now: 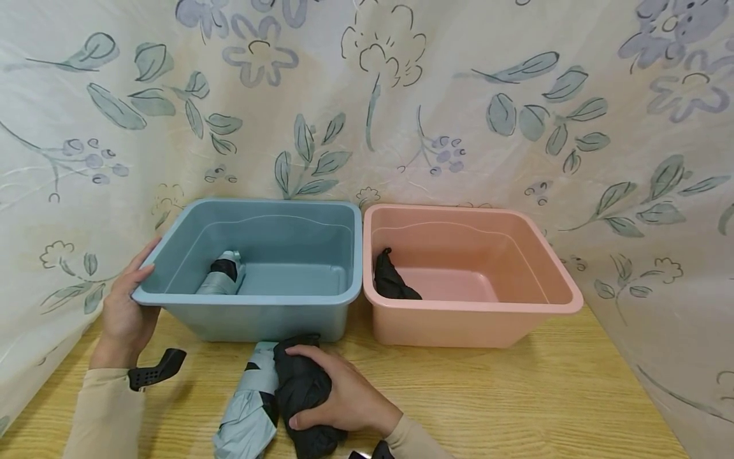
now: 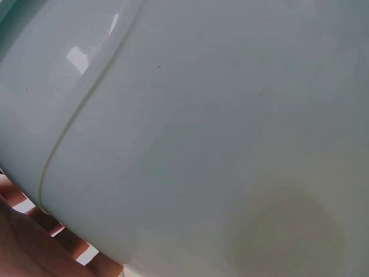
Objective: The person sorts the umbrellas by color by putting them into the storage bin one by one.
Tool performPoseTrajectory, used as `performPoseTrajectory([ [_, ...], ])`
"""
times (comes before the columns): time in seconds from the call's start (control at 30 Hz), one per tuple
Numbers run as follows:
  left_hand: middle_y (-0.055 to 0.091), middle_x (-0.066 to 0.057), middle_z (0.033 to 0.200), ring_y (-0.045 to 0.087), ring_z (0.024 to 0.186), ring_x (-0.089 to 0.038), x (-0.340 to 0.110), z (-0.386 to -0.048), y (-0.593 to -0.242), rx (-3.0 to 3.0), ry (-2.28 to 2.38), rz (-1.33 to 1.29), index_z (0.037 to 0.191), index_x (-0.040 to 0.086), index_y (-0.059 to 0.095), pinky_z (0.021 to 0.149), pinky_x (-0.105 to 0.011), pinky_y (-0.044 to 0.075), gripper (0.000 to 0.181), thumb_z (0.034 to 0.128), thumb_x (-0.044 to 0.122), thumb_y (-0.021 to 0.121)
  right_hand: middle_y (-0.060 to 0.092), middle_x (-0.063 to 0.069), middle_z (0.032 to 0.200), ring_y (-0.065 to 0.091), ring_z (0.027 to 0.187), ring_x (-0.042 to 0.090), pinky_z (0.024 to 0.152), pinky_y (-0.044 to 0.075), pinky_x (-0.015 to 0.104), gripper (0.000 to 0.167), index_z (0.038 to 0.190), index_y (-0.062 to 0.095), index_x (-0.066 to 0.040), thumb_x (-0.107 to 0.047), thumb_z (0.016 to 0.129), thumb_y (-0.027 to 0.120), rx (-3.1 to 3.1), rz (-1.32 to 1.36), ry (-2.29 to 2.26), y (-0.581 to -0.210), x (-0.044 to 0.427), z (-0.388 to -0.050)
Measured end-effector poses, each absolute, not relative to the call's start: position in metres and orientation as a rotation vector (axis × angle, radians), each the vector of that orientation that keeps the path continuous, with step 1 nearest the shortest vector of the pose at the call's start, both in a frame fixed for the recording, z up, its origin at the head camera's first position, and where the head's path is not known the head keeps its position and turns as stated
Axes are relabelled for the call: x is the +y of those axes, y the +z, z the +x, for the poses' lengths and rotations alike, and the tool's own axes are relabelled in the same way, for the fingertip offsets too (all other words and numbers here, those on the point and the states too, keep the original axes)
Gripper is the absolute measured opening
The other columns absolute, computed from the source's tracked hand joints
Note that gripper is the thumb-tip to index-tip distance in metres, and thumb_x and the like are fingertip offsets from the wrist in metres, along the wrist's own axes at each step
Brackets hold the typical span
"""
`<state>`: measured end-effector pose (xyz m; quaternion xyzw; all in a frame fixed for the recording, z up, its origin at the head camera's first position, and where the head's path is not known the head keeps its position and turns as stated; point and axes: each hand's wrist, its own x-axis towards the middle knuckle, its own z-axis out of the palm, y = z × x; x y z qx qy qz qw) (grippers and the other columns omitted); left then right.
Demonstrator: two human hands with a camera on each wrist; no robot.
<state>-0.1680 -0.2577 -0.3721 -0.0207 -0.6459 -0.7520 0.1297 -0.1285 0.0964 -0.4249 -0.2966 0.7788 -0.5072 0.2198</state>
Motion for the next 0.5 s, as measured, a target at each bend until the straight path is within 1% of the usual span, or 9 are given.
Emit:
performPoseTrajectory([
  [0.13,0.016,0.000,0.168,0.014,0.151,-0.025,-0.257,-0.165,-0.374,-1.865,-2.189,-0.062,0.162,0.026,0.026,0.118,-0.048,0.007,0.052,0.1100,0.028,0.028,0.045,-0.010,0.150,0.046,0.130,0.019,0.104,0.038,0.045,0.081,0.149,0.044,-0.044,-0.032,0.081,0.087,2.122,-0.806,-1.427,-0.427,0.100,-0.130],
  [0.3,0.017,-0.001,0.167,0.014,0.151,-0.024,-0.256,-0.161,-0.375,-1.850,-2.187,-0.078,0.163,0.025,0.026,0.118,-0.047,0.007,0.053,0.1101,0.028,0.029,0.046,-0.006,0.147,0.049,0.126,0.021,0.101,0.040,0.042,0.079,0.148,0.046,-0.043,-0.025,0.082,0.086,1.991,-0.741,-1.506,-0.427,0.104,-0.130],
  [0.5,0.017,-0.001,0.167,0.014,0.150,-0.024,-0.254,-0.157,-0.376,-1.848,-2.182,-0.078,0.162,0.025,0.026,0.118,-0.047,0.007,0.052,0.1101,0.028,0.029,0.047,0.000,0.144,0.053,0.122,0.025,0.096,0.046,0.038,0.080,0.149,0.044,-0.041,-0.020,0.083,0.084,1.851,-0.738,-1.551,-0.417,0.110,-0.127],
])
